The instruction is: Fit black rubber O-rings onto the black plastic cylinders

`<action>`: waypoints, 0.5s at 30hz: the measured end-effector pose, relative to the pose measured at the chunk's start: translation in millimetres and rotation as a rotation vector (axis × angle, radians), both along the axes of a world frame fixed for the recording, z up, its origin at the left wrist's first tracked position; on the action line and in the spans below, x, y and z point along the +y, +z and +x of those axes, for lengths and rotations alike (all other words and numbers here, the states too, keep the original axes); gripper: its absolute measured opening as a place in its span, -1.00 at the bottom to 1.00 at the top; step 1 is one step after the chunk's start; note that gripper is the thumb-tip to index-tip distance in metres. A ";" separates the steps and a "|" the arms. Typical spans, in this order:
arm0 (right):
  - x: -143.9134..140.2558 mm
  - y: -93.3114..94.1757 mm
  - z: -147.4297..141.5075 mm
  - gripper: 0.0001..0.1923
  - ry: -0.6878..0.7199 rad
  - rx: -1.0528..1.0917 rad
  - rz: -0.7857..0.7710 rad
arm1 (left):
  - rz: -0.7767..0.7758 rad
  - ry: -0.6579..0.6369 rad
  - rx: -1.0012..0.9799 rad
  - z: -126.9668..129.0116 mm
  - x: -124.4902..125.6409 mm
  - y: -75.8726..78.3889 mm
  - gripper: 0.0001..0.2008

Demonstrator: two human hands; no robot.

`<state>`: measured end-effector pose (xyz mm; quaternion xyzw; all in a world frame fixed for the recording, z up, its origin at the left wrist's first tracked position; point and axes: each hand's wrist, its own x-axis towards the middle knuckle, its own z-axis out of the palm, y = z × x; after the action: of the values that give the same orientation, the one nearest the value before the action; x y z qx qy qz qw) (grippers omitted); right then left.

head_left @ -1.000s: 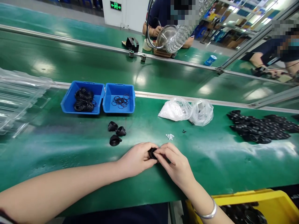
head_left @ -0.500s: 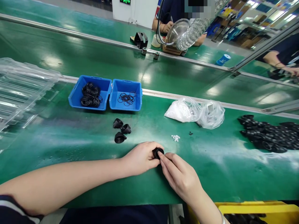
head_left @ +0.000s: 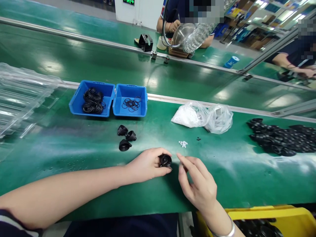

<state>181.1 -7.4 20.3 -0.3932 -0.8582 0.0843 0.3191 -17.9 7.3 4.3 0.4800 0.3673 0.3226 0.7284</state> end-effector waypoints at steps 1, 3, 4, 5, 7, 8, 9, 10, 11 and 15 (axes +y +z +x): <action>1.9 -0.6 0.6 -0.43 -0.029 0.024 0.016 | -0.013 0.000 -0.015 0.0 0.5 0.1 -0.71; 5.8 -3.5 1.0 -0.47 -0.065 0.049 0.012 | -0.033 0.005 -0.045 -0.1 1.7 0.1 -0.76; 7.2 -5.4 1.0 -0.49 -0.072 0.056 -0.007 | -0.041 0.005 -0.062 -0.1 2.2 0.1 -0.78; 7.9 -7.3 0.8 -0.51 -0.074 0.063 -0.033 | -0.048 0.003 -0.074 -0.2 2.3 0.1 -0.79; 7.4 -9.7 0.5 -0.54 -0.068 0.076 -0.086 | -0.044 -0.008 -0.073 -0.3 1.7 0.1 -0.78; 6.4 -9.9 0.5 -0.55 -0.062 0.079 -0.105 | -0.034 -0.017 -0.064 -0.4 1.1 0.1 -0.77; 5.0 -9.3 0.5 -0.55 -0.049 0.075 -0.115 | -0.018 -0.025 -0.053 -0.5 0.4 0.2 -0.77; 3.6 -7.9 0.6 -0.54 -0.026 0.056 -0.122 | -0.002 -0.038 -0.040 -0.7 -0.2 0.3 -0.76; 2.3 -6.0 0.6 -0.53 0.010 0.021 -0.124 | 0.018 -0.053 -0.026 -0.9 -0.6 0.4 -0.76; -1.0 2.9 -1.9 -0.51 0.183 -0.212 -0.058 | 0.038 -0.060 0.063 -2.3 -1.9 -1.7 -0.71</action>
<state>179.2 -8.4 23.2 -0.3288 -0.9167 0.0956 0.2060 -20.2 5.5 2.6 0.5145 0.3694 0.2920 0.7167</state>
